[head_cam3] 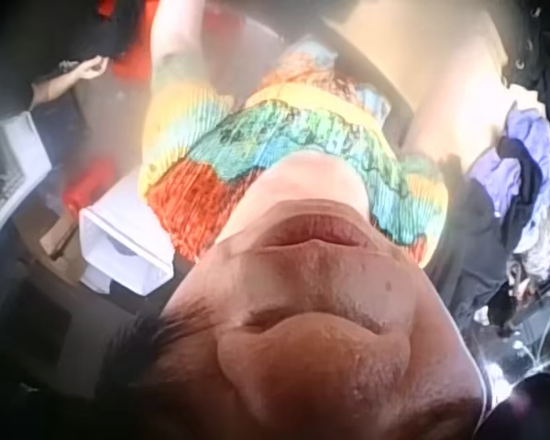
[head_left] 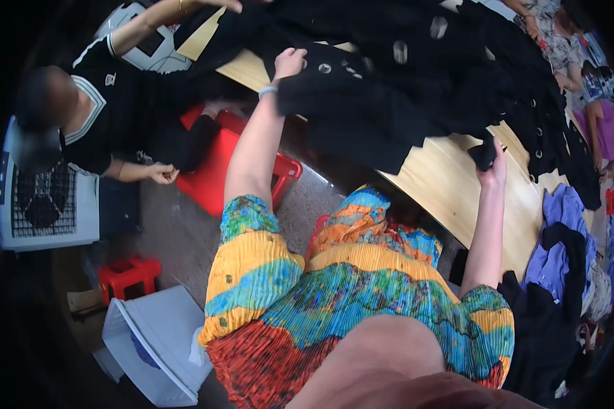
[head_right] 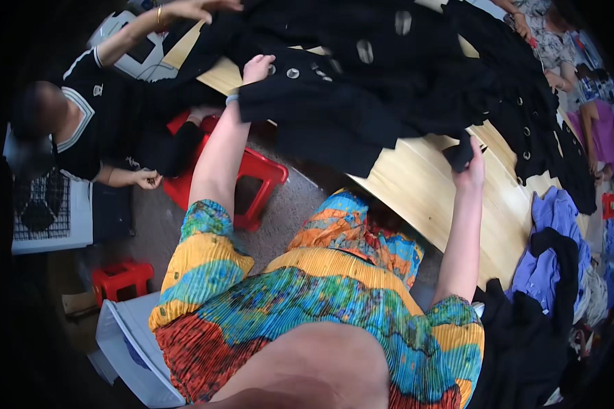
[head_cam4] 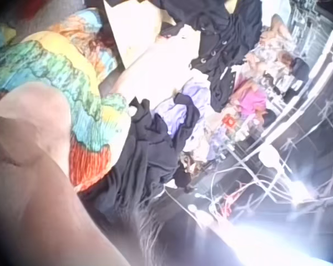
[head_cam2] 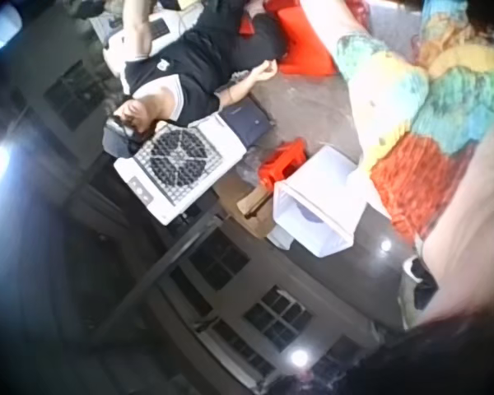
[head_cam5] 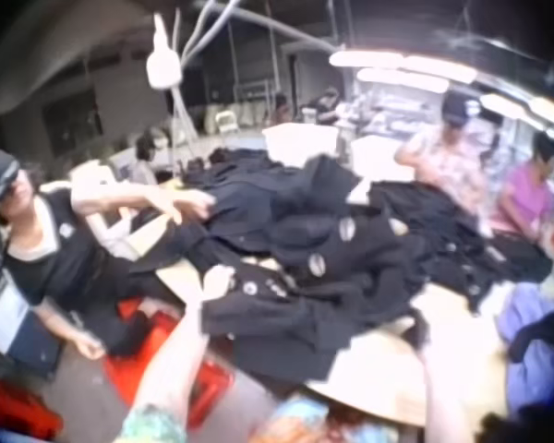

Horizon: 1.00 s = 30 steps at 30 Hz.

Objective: Trimming loose threads from buttons on black clothing items using small scissors.

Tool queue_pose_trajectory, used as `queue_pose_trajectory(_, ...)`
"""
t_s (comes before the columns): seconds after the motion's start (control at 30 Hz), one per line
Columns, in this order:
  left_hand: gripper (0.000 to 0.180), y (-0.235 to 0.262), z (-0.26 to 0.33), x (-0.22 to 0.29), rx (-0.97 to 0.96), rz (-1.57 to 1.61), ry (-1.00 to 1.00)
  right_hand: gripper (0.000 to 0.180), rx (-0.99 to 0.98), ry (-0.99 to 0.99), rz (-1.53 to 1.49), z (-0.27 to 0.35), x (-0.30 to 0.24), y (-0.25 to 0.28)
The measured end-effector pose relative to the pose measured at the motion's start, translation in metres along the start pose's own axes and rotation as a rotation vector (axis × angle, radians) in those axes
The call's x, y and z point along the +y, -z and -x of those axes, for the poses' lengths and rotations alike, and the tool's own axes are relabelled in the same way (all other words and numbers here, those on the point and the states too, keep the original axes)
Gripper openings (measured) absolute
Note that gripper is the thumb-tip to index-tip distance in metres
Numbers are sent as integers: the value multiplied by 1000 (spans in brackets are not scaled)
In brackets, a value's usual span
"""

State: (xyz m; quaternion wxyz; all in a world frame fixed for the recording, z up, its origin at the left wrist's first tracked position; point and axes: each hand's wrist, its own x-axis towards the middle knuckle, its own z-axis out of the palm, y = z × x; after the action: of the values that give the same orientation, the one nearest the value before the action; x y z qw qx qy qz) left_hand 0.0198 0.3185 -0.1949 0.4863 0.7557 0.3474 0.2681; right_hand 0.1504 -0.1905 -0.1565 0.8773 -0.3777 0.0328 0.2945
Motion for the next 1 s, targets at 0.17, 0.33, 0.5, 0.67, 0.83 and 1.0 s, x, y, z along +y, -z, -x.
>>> queue_pose_trajectory(0.17, 2, 71, -7, 97, -148, 933, 84, 17, 140, 37, -12, 17, 16, -32)
queue_pose_trajectory(0.33, 6, 76, 15, 164, -139, 785, -48, 42, 500, 847, 1345, 26, 14, -61)
queue_pose_trajectory(0.5, 13, 92, 57, 155, -201, 890, 39, 49, -29, 892, 1708, -21, 5, -146)
queue_pose_trajectory(0.67, 16, 104, 77, 153, -220, 823, 44, 74, -380, 728, 1853, -90, 57, -192)
queue_pose_trajectory(0.83, 10, 108, 78, 147, -249, 825, 62, 53, -180, 436, 2088, -111, 101, -189)
queue_pose_trajectory(1.0, 26, 133, 48, 137, -294, 872, 84, 31, -252, 374, 1757, -124, 55, -202)
